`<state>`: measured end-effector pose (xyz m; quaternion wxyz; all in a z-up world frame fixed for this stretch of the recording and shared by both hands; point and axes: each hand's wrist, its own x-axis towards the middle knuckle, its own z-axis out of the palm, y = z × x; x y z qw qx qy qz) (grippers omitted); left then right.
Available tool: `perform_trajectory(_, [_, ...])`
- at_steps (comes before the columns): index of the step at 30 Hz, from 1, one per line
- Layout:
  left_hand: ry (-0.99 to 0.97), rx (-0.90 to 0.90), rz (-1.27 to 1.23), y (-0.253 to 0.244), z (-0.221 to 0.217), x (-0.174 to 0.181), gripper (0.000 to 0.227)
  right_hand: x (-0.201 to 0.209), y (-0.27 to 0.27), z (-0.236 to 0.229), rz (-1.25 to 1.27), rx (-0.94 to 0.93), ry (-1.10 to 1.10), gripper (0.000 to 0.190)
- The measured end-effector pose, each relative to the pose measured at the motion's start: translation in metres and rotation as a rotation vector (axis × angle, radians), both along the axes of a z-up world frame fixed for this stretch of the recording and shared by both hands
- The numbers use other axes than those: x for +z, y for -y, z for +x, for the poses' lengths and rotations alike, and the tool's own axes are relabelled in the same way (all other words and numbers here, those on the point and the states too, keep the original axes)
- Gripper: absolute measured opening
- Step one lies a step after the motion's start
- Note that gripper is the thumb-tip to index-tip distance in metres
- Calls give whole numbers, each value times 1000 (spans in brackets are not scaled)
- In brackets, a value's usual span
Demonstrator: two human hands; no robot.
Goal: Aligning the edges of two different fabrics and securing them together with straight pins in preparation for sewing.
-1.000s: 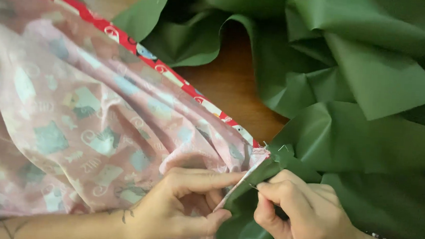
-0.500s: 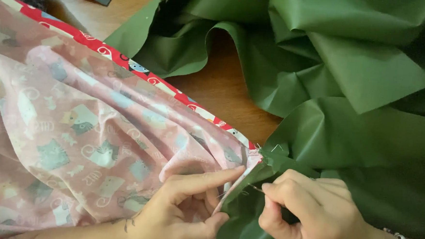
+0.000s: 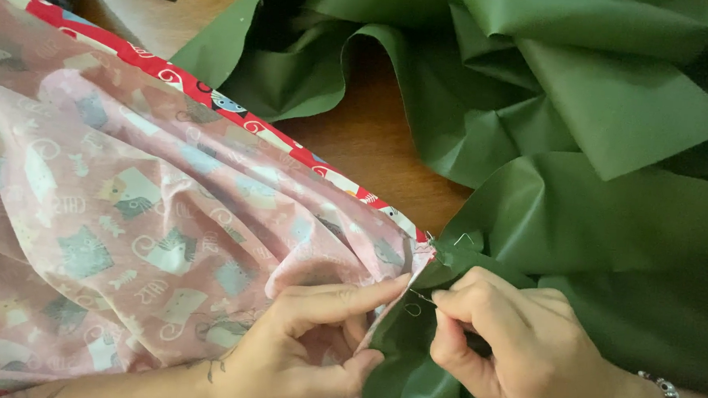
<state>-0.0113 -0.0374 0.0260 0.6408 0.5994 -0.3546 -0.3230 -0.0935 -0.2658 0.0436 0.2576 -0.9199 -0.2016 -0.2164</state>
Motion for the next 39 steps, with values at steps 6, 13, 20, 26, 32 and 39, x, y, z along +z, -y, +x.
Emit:
perform_trajectory(6, [-91,-20,4,3,2,5,55,-3,2,0,2,-2,-12,4])
perform_trajectory(13, [-93,-66,64,2,4,5,46,-7,2,0,30,4,-21,3])
perform_trajectory(20, [25,-118,102,-1,10,4,46,-18,2,-4,264,-13,-149,13])
perform_trajectory(26, [-11,-132,110,-1,13,3,44,-20,-1,-12,591,-55,-260,11])
perform_trajectory(32, [42,-124,109,-5,13,-3,44,-8,-13,3,850,-380,-65,19])
perform_trajectory(39, [-290,-83,45,-1,7,1,38,-9,-4,-7,397,-185,-254,7])
